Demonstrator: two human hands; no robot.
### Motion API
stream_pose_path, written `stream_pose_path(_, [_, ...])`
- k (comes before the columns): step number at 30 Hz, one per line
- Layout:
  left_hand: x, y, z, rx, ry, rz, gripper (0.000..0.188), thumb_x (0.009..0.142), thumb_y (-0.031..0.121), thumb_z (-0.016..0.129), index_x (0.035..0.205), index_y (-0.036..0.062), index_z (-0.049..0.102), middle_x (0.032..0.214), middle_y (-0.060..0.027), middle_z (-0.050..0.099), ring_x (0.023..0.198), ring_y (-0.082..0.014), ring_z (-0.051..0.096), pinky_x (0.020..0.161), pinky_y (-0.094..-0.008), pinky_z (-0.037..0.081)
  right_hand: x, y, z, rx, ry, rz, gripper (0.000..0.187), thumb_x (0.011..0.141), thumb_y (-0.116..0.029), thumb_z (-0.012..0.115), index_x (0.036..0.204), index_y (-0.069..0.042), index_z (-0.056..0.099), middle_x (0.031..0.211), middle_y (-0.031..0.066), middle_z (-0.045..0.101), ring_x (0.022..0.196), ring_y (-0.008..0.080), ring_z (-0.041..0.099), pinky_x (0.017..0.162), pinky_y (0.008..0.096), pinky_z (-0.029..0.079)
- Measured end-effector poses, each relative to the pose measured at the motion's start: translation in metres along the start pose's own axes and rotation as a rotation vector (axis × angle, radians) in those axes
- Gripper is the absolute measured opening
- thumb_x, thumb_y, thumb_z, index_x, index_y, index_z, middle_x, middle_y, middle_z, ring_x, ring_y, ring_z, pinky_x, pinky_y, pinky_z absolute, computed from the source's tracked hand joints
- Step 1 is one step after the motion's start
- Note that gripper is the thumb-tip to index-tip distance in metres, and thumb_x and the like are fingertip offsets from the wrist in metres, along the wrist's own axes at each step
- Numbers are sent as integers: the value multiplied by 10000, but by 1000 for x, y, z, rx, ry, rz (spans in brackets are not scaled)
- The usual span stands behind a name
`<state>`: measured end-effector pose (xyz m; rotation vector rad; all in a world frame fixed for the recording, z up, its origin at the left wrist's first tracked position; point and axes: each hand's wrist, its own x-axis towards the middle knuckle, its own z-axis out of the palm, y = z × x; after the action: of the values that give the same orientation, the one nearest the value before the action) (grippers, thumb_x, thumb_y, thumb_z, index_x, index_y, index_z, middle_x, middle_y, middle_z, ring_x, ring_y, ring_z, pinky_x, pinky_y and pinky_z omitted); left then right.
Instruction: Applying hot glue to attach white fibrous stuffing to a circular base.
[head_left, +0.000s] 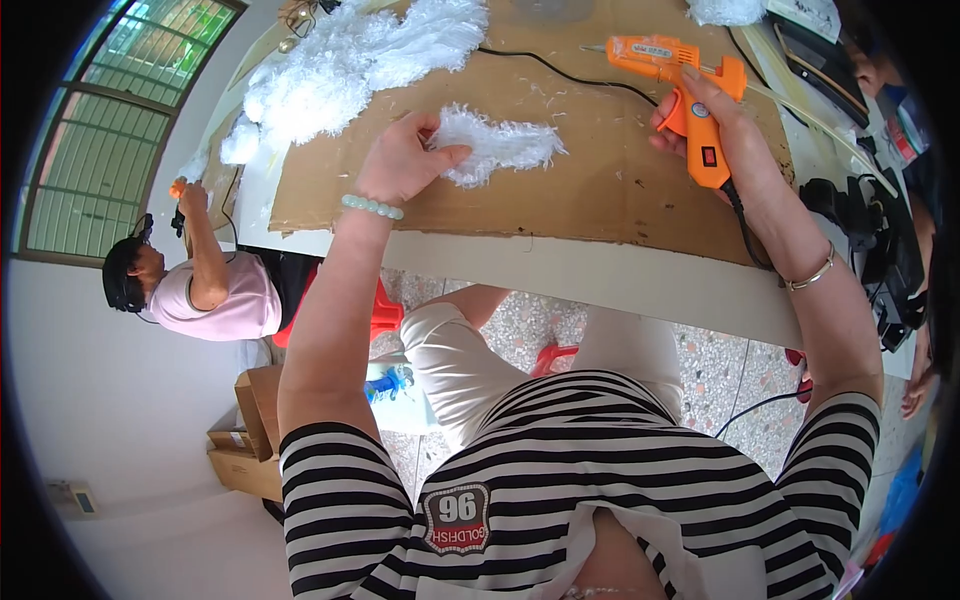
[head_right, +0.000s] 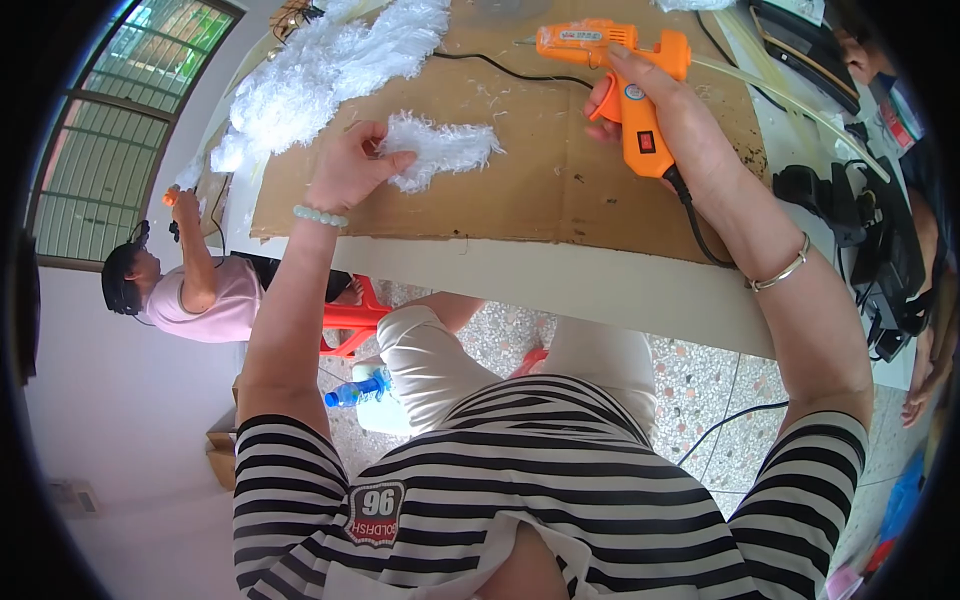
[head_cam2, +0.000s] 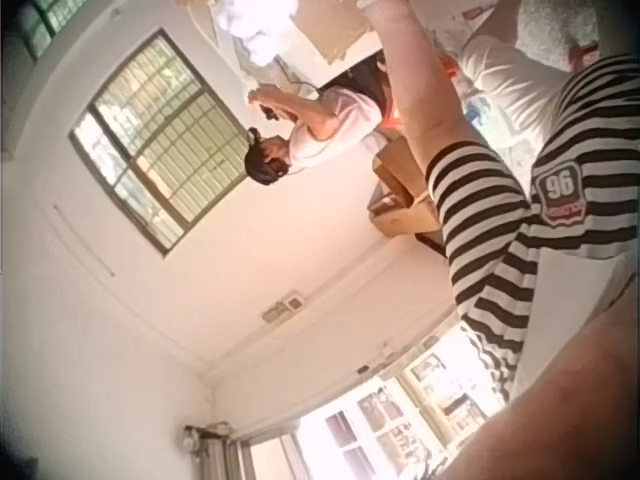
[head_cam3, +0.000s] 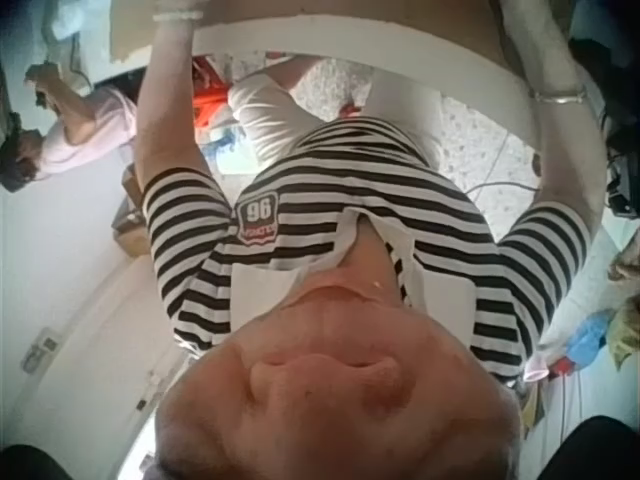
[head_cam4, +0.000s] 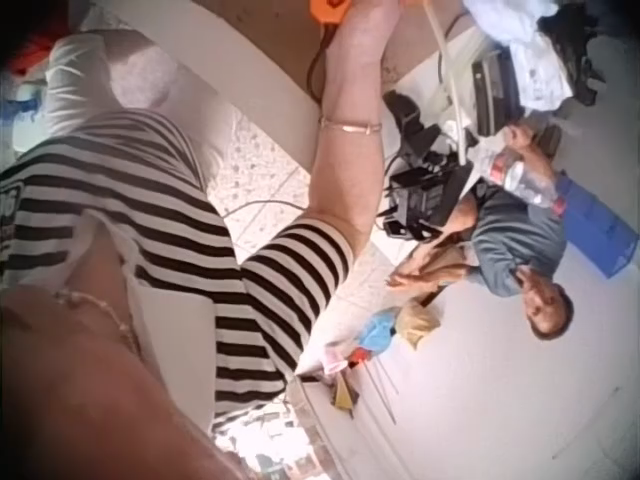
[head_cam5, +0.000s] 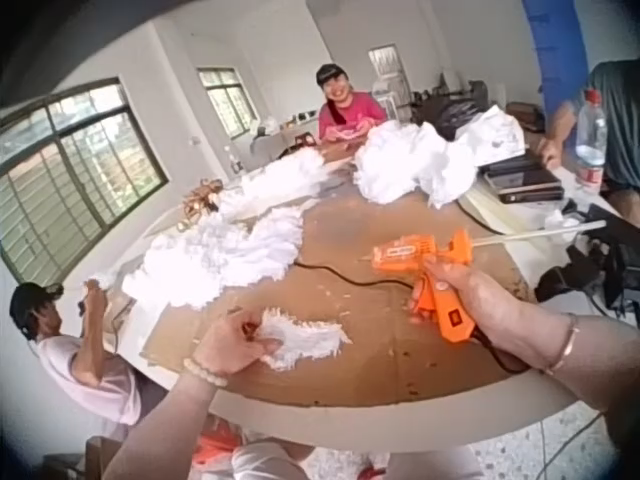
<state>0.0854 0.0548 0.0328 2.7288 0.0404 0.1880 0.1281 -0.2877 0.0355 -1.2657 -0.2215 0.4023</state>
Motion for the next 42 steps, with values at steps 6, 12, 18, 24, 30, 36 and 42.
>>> stream_pose_path(6, [-4,4,13,-503,0,15,594,760,281,753,1233,-5,535,805,-57,616,721,-127,564,659,-274,471,-1,1,0,8,-5,17,355,934,-396,516,960,-45,557,850,73,607,800,152,597,776,295,512])
stream_pose_path(12, [-3,5,7,-783,-26,-87,460,817,42,678,1253,-1,538,769,20,591,674,-43,493,580,-202,408,-1,-2,1,18,25,18,354,932,-399,518,966,-48,555,850,73,608,792,149,597,767,290,514])
stream_pose_path(18, [4,1,1,-994,278,17,355,782,-43,689,1125,-7,606,742,13,595,612,-44,494,526,-183,393,3,0,-3,11,5,36,359,928,-410,519,1015,-62,543,843,65,605,789,149,597,760,294,516])
stream_pose_path(24, [32,-44,-76,-1126,741,-227,316,783,-55,672,1069,9,555,812,-73,631,602,-143,587,462,-259,510,2,0,0,37,15,23,357,931,-407,513,1041,-68,530,834,59,599,784,150,595,759,300,516])
stream_pose_path(30, [73,-128,-136,-1061,1240,-276,483,769,-132,626,1195,9,447,970,-201,595,734,-278,651,586,-342,620,5,-3,-2,-11,31,71,366,935,-424,493,957,-64,554,823,61,598,784,154,592,754,302,510])
stream_pose_path(36, [121,-158,-153,-979,1279,-319,275,819,2,646,1048,-77,517,946,-208,604,666,-289,661,568,-322,621,6,-3,-4,-48,82,122,446,923,-487,468,851,-59,572,821,74,590,785,153,583,755,310,503])
stream_pose_path(42, [126,-168,-145,-486,907,-569,367,908,320,571,958,-42,601,707,-88,642,531,-176,622,433,-254,460,8,-3,-9,9,86,114,455,933,-470,462,876,-36,584,832,100,615,782,175,593,779,321,513])
